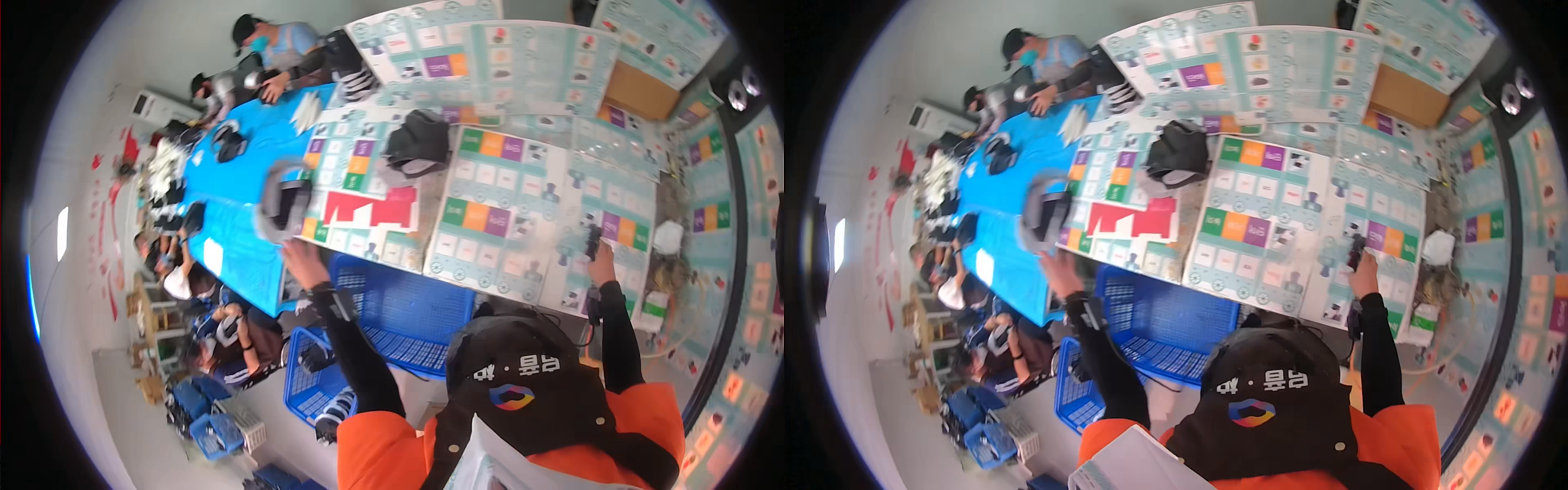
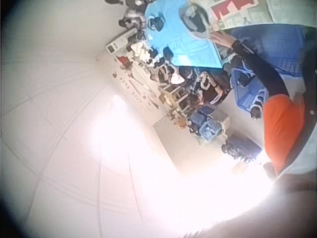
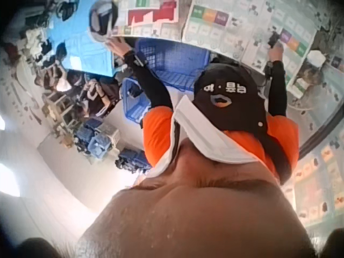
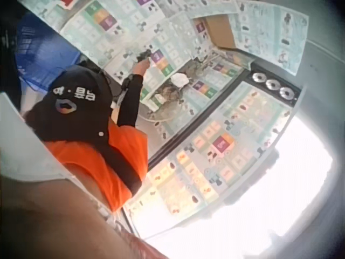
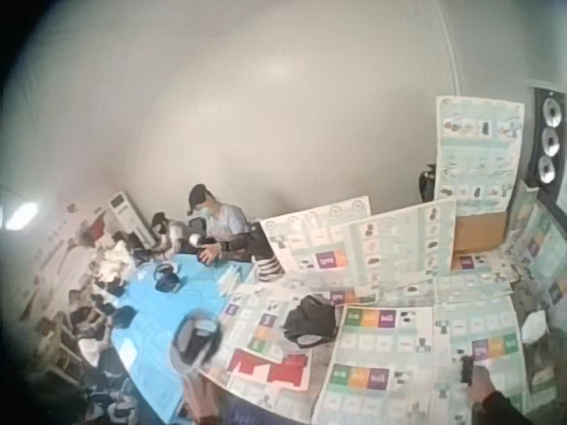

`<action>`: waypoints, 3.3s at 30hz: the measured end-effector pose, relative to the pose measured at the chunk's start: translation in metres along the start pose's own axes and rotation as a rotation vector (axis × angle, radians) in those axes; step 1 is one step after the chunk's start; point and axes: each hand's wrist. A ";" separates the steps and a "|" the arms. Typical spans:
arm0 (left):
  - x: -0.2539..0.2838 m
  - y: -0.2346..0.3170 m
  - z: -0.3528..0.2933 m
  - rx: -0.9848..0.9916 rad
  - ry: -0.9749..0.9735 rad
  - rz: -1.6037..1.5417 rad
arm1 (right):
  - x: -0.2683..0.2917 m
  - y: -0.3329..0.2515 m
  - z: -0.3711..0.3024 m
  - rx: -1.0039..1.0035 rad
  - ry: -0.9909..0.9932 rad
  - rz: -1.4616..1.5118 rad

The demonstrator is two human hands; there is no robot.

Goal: The person assembles shoe components by applying adhesive with a small brush, pressing parts together, and moving finished pieces into blue plastic bins before moving a large bin to a collection area.

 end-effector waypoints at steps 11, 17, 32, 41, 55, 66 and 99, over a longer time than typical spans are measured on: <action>-0.270 -0.135 -0.045 -0.967 -0.834 1.343 | 0.053 -0.099 -0.049 0.044 -0.022 0.048; -0.372 -0.110 -0.045 -1.054 -1.050 1.112 | 0.101 -0.093 -0.110 -0.159 0.045 -0.023; -0.239 0.114 -0.031 -0.036 -1.225 0.129 | 0.162 -0.273 0.012 0.330 0.015 0.414; -0.097 -0.059 -0.192 0.848 -1.106 -0.194 | 0.021 -0.316 0.025 0.708 -0.454 0.630; -0.062 -0.075 -0.276 -0.089 -0.900 0.584 | -0.048 -0.234 -0.005 0.224 -0.338 0.623; -0.083 -0.103 -0.253 0.202 -1.055 0.655 | -0.034 -0.247 0.008 0.095 -0.352 0.480; -0.194 0.028 -0.331 -0.620 -1.234 0.843 | -0.036 -0.045 -0.032 -0.233 -0.018 -0.179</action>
Point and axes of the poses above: each hand's wrist, its own z-axis towards the middle knuckle, its own x-axis out of the back of the hand, y = z × x, and after that the axes turned 5 degrees about y, right-handed
